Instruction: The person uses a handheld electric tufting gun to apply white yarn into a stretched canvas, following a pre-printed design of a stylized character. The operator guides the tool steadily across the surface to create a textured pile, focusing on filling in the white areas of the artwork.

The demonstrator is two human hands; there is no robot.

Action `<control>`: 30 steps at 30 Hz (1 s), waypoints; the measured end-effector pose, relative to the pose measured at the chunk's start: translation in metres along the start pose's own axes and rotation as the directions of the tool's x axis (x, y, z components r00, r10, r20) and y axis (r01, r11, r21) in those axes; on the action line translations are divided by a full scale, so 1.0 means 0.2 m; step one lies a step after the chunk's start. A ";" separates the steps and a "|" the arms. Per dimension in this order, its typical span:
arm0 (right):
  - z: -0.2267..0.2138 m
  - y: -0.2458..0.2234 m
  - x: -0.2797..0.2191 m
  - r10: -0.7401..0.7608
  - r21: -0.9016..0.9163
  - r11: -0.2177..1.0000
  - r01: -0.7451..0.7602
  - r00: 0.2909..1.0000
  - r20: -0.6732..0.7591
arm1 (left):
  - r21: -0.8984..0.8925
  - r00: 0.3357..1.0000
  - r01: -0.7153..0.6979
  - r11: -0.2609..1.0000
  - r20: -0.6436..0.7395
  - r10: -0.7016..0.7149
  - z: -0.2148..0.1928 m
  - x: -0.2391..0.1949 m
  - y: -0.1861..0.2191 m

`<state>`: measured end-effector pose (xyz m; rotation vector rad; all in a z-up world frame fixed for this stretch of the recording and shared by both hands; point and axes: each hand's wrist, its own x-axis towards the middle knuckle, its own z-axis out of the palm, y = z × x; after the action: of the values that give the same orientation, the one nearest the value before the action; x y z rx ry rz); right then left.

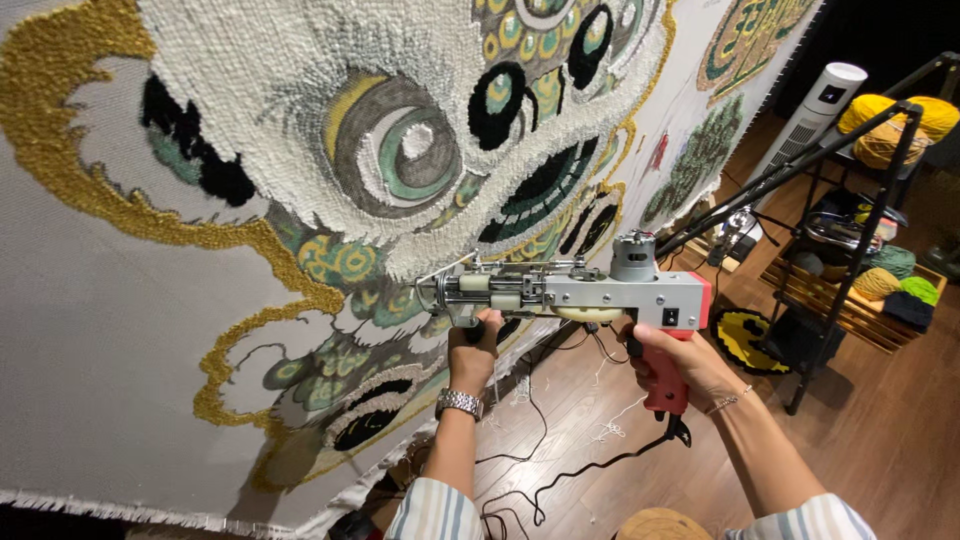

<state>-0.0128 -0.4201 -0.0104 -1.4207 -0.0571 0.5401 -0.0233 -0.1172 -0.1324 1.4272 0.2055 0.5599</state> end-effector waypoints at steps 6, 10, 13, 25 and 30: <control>0.01 0.03 -0.02 0.010 0.000 1.000 -0.010 0.998 -0.069 | 0.123 0.998 0.059 0.991 0.023 -0.063 -0.04 0.00 0.08; 0.00 0.05 -0.01 0.020 0.020 1.000 -0.019 0.998 -0.067 | 0.172 1.000 -0.006 0.985 0.019 0.003 -0.03 0.00 0.11; -0.01 0.08 -0.01 0.029 0.041 0.999 -0.026 0.997 -0.073 | 0.164 0.993 0.113 0.980 0.007 -0.115 -0.03 -0.01 0.12; 0.02 0.09 -0.06 0.126 0.115 0.985 -0.126 0.992 0.008 | 0.203 0.981 -0.194 0.960 0.038 0.190 -0.04 -0.01 0.05; 0.10 0.07 -0.05 0.000 0.135 0.991 0.008 0.998 -0.062 | 0.238 0.987 0.152 0.959 0.006 -0.158 -0.05 -0.01 0.22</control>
<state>-0.0341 -0.4054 -0.0181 -1.3040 0.0257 0.4876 -0.0401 -0.1064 -0.0908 1.6323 0.3714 0.3968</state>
